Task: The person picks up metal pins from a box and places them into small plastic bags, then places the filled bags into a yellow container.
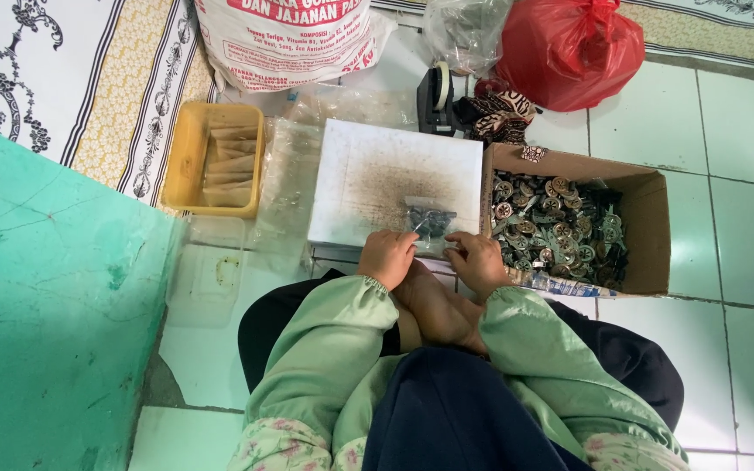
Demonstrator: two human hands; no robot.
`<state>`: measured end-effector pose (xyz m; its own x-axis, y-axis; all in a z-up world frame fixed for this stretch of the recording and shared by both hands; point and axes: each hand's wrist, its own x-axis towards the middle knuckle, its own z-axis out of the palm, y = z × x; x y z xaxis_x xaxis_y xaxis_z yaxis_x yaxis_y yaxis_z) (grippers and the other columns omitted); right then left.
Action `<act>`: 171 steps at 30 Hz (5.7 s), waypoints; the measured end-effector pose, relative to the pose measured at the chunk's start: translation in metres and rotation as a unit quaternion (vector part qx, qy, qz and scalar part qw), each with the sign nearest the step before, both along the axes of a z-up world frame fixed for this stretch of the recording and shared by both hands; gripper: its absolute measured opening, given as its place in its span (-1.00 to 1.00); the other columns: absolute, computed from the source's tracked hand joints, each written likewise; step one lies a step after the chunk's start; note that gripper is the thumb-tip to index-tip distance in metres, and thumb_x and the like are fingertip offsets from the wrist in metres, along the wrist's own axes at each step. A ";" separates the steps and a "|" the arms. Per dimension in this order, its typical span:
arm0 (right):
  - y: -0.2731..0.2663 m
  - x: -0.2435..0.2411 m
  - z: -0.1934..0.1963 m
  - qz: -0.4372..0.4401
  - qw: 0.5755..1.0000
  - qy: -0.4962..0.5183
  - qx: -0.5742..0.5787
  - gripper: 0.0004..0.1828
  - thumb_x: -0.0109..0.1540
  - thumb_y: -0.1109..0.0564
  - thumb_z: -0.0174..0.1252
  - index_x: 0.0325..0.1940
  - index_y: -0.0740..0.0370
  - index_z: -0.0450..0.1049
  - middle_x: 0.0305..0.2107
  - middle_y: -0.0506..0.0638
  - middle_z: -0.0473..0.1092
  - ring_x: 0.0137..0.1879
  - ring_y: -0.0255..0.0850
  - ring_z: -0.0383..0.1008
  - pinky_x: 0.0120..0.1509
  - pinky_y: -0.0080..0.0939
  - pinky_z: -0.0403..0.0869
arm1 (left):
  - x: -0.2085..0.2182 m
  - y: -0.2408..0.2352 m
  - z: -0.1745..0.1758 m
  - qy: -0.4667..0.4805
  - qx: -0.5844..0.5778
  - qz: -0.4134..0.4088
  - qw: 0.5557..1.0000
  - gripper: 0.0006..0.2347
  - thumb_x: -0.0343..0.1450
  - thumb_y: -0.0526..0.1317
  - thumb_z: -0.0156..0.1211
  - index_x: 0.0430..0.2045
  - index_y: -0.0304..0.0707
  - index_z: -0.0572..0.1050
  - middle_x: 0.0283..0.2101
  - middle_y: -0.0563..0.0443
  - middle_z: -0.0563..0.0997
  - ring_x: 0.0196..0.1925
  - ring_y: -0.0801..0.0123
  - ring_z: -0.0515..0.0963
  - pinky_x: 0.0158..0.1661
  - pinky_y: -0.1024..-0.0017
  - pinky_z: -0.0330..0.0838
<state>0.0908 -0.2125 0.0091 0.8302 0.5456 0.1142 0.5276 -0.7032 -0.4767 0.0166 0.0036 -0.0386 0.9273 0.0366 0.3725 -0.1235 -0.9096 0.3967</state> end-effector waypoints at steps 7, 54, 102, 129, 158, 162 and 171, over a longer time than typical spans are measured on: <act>0.006 -0.005 0.013 0.032 0.998 -0.037 -0.026 -0.78 0.15 0.08 0.35 -0.12 -0.06 0.61 -0.46 -0.09 0.54 -0.13 -0.07 0.59 0.07 -0.03 0.46 | -0.004 0.006 0.013 0.024 0.004 -0.029 0.999 -0.90 0.41 -0.21 0.18 -0.24 0.02 0.54 -0.41 -0.02 0.61 -0.25 0.08 0.65 -0.18 0.15 0.47; -0.014 -0.017 -0.007 0.033 0.996 -0.057 0.066 -0.83 0.20 -0.02 0.30 -0.13 -0.08 0.64 -0.35 -0.15 0.55 -0.05 -0.14 0.54 0.09 -0.14 0.35 | -0.024 0.006 0.038 0.092 0.002 -0.053 0.994 -0.88 0.52 -0.11 0.08 -0.20 -0.03 0.53 -0.31 0.02 0.57 -0.06 0.14 0.60 -0.05 0.17 0.46; -0.010 -0.044 -0.034 0.112 0.955 -0.158 -0.226 -0.07 0.25 -0.47 -0.03 0.60 -0.10 0.00 0.58 -0.06 -0.14 0.66 0.00 -0.20 0.62 0.47 -0.34 | -0.055 -0.028 0.016 0.077 0.191 -0.101 0.973 -0.50 0.51 -0.27 0.02 0.41 -0.26 0.16 0.49 -0.20 0.14 0.49 -0.05 0.14 0.36 -0.01 0.12; 0.007 -0.013 -0.033 0.036 0.986 -0.161 -0.036 -0.42 0.32 -0.16 0.06 0.45 -0.17 0.31 0.47 -0.08 0.17 0.58 -0.06 0.09 0.61 0.31 -0.10 | -0.023 -0.015 0.044 0.021 0.124 -0.079 0.989 -0.46 0.47 -0.10 0.07 0.39 -0.20 0.19 0.47 -0.24 0.17 0.51 -0.10 0.13 0.38 -0.02 0.08; 0.018 -0.009 -0.039 0.082 0.975 -0.100 -0.183 -0.12 0.28 -0.40 -0.02 0.60 -0.04 0.04 0.54 0.00 -0.04 0.66 -0.03 -0.15 0.63 0.41 -0.22 | -0.015 -0.016 0.022 0.150 0.176 -0.063 0.971 -0.37 0.48 -0.03 -0.04 0.49 -0.16 -0.02 0.57 -0.15 -0.11 0.60 -0.03 -0.14 0.50 -0.12 -0.27; 0.016 -0.007 -0.032 0.077 0.986 -0.040 -0.141 -0.12 0.27 -0.40 0.04 0.59 -0.08 0.05 0.54 0.02 -0.06 0.65 0.03 -0.15 0.59 0.50 -0.17 | -0.014 -0.014 0.030 0.164 0.114 -0.080 0.977 -0.43 0.50 -0.12 -0.11 0.48 -0.16 -0.01 0.55 -0.22 -0.04 0.59 -0.08 -0.10 0.50 -0.14 -0.30; 0.004 -0.013 0.003 0.072 0.971 -0.228 0.001 -0.56 0.15 -0.34 0.26 0.03 -0.23 0.54 -0.20 -0.20 0.32 0.01 -0.15 0.33 0.22 0.02 0.23 | -0.016 -0.007 0.042 -0.039 0.074 -0.069 0.994 -0.70 0.37 0.01 0.05 -0.12 -0.05 0.54 0.11 -0.05 0.44 0.22 0.07 0.43 0.23 0.02 0.25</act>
